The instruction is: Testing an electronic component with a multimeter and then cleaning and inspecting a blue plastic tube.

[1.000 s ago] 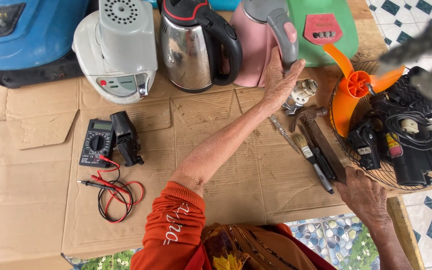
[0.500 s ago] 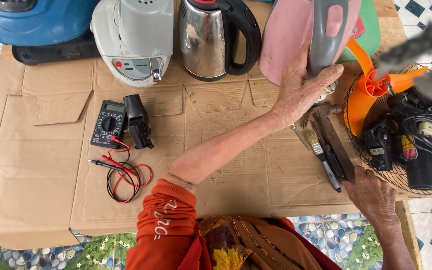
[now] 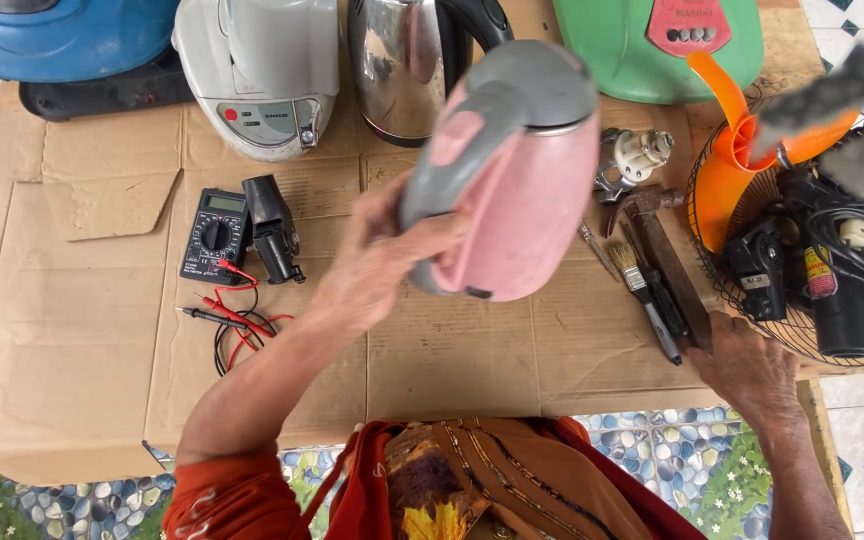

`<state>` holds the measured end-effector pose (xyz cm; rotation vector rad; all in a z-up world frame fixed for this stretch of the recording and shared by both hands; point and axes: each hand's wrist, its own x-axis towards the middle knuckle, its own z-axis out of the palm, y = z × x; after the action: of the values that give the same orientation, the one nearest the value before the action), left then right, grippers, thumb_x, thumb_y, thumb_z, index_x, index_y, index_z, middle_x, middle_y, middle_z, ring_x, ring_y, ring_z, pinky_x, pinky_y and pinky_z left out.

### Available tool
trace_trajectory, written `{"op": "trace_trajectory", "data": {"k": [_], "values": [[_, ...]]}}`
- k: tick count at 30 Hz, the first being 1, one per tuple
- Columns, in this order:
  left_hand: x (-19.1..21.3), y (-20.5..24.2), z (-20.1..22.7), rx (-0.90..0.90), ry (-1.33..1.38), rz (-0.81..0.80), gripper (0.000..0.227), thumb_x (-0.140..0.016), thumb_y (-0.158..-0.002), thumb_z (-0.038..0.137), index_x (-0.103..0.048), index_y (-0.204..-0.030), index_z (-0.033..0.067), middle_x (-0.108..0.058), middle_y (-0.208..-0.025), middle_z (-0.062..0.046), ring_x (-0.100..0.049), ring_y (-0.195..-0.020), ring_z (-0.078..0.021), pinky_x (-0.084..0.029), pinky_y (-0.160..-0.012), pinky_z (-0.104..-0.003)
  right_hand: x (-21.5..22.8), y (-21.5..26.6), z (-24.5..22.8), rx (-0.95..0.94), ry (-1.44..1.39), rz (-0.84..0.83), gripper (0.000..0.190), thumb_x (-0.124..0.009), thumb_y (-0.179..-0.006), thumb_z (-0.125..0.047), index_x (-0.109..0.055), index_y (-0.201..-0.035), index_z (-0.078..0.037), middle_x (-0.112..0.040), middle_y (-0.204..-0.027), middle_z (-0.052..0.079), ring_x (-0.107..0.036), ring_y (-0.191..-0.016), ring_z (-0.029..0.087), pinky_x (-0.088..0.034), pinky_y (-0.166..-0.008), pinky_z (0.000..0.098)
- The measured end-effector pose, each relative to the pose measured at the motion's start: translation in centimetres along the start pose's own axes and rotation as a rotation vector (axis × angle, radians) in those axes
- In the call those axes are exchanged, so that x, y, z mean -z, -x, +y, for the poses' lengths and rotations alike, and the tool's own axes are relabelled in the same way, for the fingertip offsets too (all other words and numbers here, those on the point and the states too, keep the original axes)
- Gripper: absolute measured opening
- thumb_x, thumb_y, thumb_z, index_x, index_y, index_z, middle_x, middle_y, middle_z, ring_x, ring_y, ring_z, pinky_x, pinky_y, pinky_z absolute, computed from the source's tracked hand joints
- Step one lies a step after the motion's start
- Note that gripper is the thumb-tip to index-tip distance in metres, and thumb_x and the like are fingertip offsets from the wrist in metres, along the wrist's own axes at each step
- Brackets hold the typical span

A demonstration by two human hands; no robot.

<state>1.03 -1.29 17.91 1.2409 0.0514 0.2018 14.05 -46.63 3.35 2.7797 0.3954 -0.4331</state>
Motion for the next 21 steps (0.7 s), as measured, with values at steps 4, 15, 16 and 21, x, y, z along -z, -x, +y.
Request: {"op": "trace_trajectory", "data": {"k": [4, 15, 16, 21], "values": [[3.3, 3.0, 2.9, -0.045, -0.022, 0.145, 0.024, -0.079, -0.085, 0.016, -0.070, -0.104, 0.0044, -0.067, -0.073, 0.000, -0.060, -0.055, -0.0103, -0.056, -0.055, -0.027, 3.4, 1.3, -1.0, -0.029, -0.203, -0.024, 0.062, -0.062, -0.086, -0.053, -0.056, -0.143, -0.027, -0.078, -0.114, 0.009, -0.072, -0.111, 0.037, -0.056, -0.096, 0.0568], [15.1, 3.7, 7.8, -0.863, -0.352, 0.853, 0.014, -0.073, -0.094, 0.010, -0.067, -0.105, 0.0048, -0.054, -0.093, -0.001, -0.046, -0.086, -0.0164, -0.039, -0.084, -0.033, 3.2, 1.2, 0.7, -0.252, -1.053, -0.223, 0.042, -0.070, -0.095, -0.026, -0.065, -0.131, -0.005, -0.075, -0.098, 0.022, -0.068, -0.093, 0.032, -0.051, -0.080, 0.0475], [16.9, 3.4, 7.5, -0.866, -0.355, 0.853, 0.014, -0.073, -0.094, 0.010, -0.067, -0.105, 0.0048, -0.054, -0.093, -0.001, -0.046, -0.086, -0.0164, -0.039, -0.084, -0.033, 2.8, 1.3, 0.9, -0.248, -1.055, -0.223, 0.042, -0.070, -0.095, -0.026, -0.065, -0.131, -0.005, -0.075, -0.098, 0.022, -0.068, -0.093, 0.032, -0.051, -0.080, 0.0475], [27.3, 2.1, 5.3, -1.277, -0.342, 0.794, 0.023, -0.072, -0.097, -0.022, -0.066, -0.116, -0.0100, -0.067, -0.115, -0.029, -0.063, -0.107, -0.0472, -0.053, -0.090, -0.065, -2.5, -0.2, 4.2, -0.080, -1.649, -0.193, 0.013, -0.061, -0.101, -0.007, -0.059, -0.106, 0.004, -0.062, -0.087, 0.018, -0.050, -0.060, 0.024, -0.035, -0.048, 0.0336]]}}
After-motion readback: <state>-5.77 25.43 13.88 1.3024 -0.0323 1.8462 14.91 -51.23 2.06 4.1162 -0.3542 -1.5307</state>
